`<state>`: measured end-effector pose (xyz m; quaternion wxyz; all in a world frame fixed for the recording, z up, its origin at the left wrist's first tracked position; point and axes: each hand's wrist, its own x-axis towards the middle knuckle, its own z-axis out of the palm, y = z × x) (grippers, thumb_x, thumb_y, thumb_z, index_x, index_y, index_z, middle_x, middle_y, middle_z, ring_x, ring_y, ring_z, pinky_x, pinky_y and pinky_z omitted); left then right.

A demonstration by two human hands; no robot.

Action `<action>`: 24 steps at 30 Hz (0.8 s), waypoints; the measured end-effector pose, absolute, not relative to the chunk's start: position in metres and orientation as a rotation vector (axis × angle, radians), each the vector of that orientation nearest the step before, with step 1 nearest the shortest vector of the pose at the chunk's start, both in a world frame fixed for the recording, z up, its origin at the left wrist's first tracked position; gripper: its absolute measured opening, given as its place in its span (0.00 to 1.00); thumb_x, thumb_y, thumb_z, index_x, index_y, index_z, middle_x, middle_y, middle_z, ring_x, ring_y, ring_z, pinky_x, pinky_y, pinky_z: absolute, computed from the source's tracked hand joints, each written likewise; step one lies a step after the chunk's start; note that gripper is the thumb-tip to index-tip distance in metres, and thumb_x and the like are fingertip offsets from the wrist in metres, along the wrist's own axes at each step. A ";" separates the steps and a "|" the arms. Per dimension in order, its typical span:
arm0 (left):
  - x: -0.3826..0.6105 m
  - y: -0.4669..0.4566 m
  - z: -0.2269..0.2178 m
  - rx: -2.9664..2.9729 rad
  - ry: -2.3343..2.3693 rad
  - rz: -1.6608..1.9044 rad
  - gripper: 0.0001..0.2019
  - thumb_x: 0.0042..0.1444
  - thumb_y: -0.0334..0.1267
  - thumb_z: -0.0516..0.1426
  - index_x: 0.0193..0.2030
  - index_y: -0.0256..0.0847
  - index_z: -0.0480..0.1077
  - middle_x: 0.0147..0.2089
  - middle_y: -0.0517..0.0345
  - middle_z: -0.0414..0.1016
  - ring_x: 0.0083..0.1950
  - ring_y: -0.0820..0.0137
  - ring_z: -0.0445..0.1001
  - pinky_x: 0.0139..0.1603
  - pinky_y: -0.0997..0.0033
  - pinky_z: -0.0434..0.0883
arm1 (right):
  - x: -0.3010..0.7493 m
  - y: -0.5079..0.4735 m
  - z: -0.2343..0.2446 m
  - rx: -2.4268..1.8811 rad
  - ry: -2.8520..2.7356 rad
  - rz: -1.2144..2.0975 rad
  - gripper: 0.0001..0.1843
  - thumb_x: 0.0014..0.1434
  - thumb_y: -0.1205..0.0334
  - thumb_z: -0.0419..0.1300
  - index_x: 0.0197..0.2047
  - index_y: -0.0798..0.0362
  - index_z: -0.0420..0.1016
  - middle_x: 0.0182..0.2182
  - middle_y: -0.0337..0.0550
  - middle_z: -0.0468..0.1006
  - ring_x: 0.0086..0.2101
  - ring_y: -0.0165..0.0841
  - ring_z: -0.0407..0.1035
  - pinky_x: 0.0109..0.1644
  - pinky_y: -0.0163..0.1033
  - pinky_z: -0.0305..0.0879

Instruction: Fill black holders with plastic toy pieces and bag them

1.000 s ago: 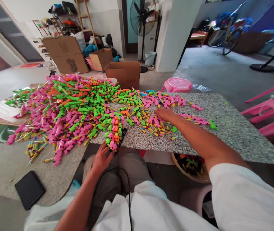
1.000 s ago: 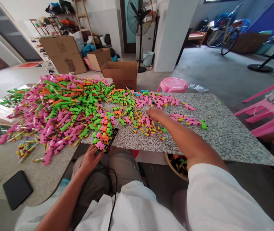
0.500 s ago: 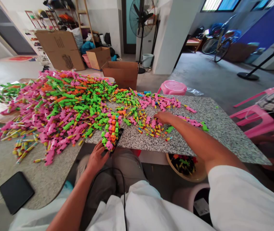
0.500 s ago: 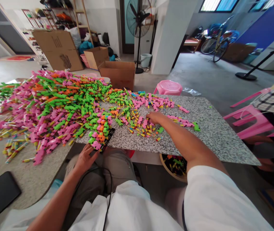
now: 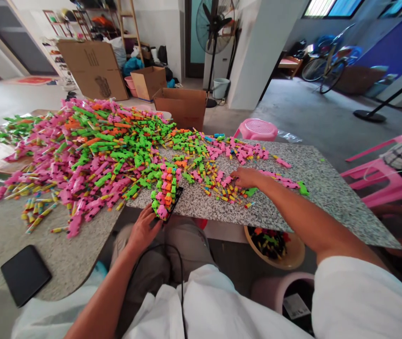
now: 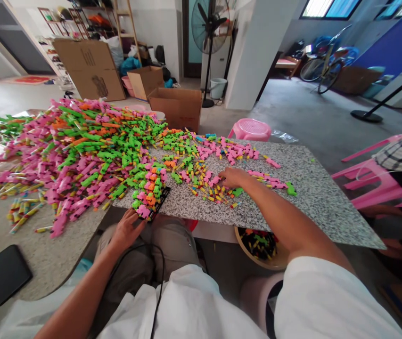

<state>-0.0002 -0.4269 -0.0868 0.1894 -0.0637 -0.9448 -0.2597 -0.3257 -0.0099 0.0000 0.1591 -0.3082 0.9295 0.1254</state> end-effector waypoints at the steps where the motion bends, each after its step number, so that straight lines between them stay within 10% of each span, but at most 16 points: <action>1: 0.000 -0.428 -0.088 -0.180 -2.654 -0.732 0.08 0.68 0.40 0.58 0.50 0.45 0.77 0.58 0.50 0.78 0.68 0.56 0.71 0.70 0.51 0.71 | -0.324 -0.011 -0.001 -0.882 2.654 0.346 0.26 0.66 0.53 0.59 0.65 0.45 0.76 0.56 0.57 0.77 0.51 0.49 0.75 0.50 0.46 0.67; 12: 0.000 -0.427 -0.087 -0.175 -2.664 -0.755 0.11 0.68 0.41 0.58 0.53 0.46 0.77 0.61 0.50 0.77 0.70 0.55 0.69 0.71 0.49 0.70 | -0.309 -0.016 -0.008 -0.966 2.869 0.172 0.14 0.68 0.55 0.56 0.50 0.52 0.78 0.48 0.53 0.82 0.46 0.43 0.76 0.47 0.40 0.63; 19: -0.001 -0.427 -0.091 -0.143 -2.647 -0.775 0.10 0.68 0.42 0.58 0.53 0.47 0.77 0.60 0.51 0.77 0.71 0.55 0.69 0.74 0.48 0.68 | -0.221 -0.130 -0.040 -0.624 2.693 -1.293 0.22 0.68 0.45 0.52 0.46 0.53 0.76 0.33 0.45 0.81 0.32 0.37 0.74 0.38 0.39 0.67; 24: -0.001 -0.425 -0.090 -0.126 -2.657 -0.784 0.11 0.68 0.41 0.58 0.54 0.46 0.77 0.62 0.51 0.77 0.70 0.56 0.69 0.74 0.47 0.68 | -0.176 -0.202 -0.064 -0.582 2.322 -1.639 0.21 0.66 0.40 0.53 0.40 0.49 0.75 0.25 0.39 0.75 0.27 0.36 0.70 0.32 0.39 0.66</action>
